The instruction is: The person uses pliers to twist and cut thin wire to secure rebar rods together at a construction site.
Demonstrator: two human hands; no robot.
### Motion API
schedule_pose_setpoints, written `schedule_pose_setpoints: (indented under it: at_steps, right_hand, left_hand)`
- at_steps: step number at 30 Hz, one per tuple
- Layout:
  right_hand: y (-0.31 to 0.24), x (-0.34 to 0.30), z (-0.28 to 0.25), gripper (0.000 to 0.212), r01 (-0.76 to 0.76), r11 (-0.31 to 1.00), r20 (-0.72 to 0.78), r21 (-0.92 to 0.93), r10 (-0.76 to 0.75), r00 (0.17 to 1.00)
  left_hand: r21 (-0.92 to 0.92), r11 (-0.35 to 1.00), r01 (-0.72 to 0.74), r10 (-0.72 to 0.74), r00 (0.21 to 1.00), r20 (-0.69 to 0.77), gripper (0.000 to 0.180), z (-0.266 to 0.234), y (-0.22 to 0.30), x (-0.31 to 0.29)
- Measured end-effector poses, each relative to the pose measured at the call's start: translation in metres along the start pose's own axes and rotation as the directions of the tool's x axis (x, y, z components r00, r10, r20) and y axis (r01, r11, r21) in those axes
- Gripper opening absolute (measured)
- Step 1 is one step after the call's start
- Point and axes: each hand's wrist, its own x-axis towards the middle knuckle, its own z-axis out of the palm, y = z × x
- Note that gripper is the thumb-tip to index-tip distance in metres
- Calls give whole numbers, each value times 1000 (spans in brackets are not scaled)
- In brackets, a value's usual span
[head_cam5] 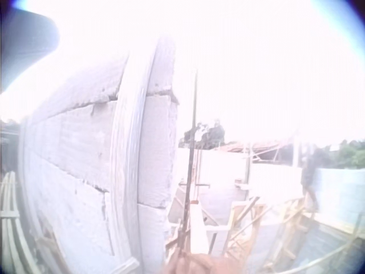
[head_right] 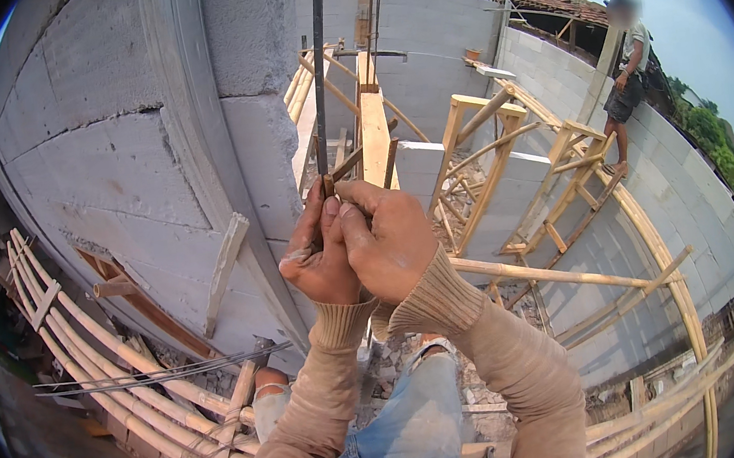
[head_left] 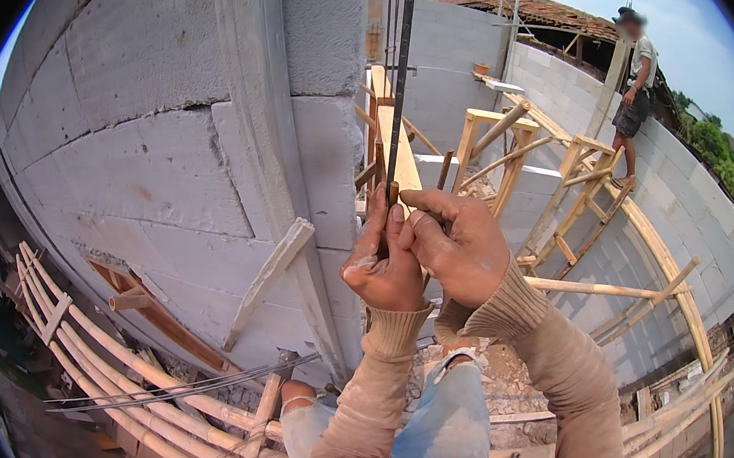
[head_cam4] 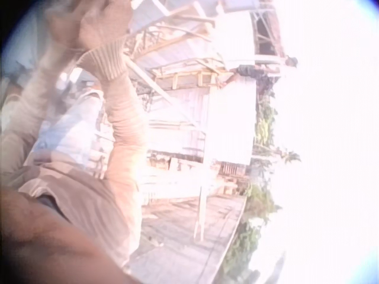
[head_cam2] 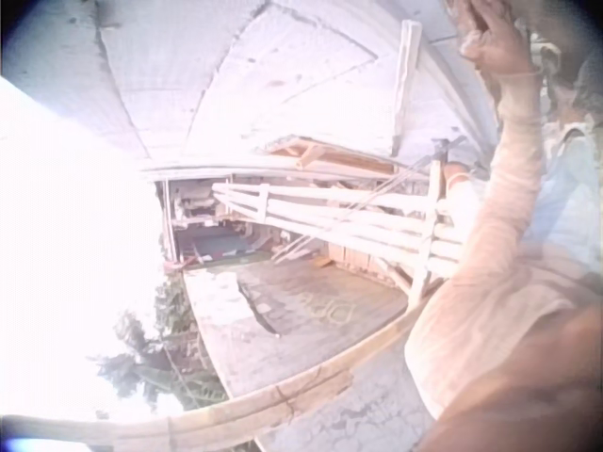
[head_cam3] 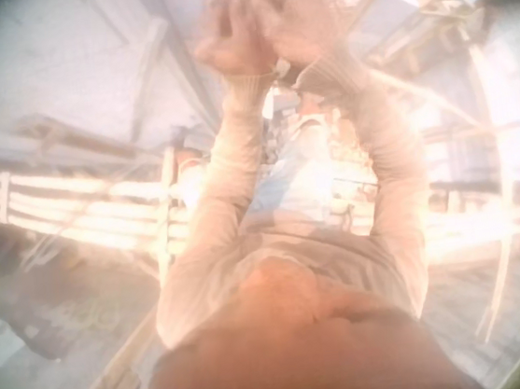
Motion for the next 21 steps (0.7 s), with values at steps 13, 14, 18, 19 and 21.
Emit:
schedule_pose_setpoints:
  at_steps: [13,14,18,19,21]
  right_hand:
    - [-6,-7,4,32,-198,867,12,458,217,976]
    - [-5,-8,6,31,-188,863,-6,469,216,976]
    - [-5,-12,13,33,-178,832,-49,525,238,970]
    - [-5,-13,19,33,-167,825,-52,540,231,972]
    - [-7,-15,25,31,-162,826,-44,540,219,975]
  left_hand:
    - [458,773,-440,407,897,174,37,0,-7,1]
    - [452,782,-430,383,903,195,38,-1,-10,1]
    - [353,862,-365,318,930,185,31,-1,-7,0]
    - [283,889,-359,319,931,179,32,-4,-10,2]
    - [182,921,-345,317,934,167,35,-11,-23,4]
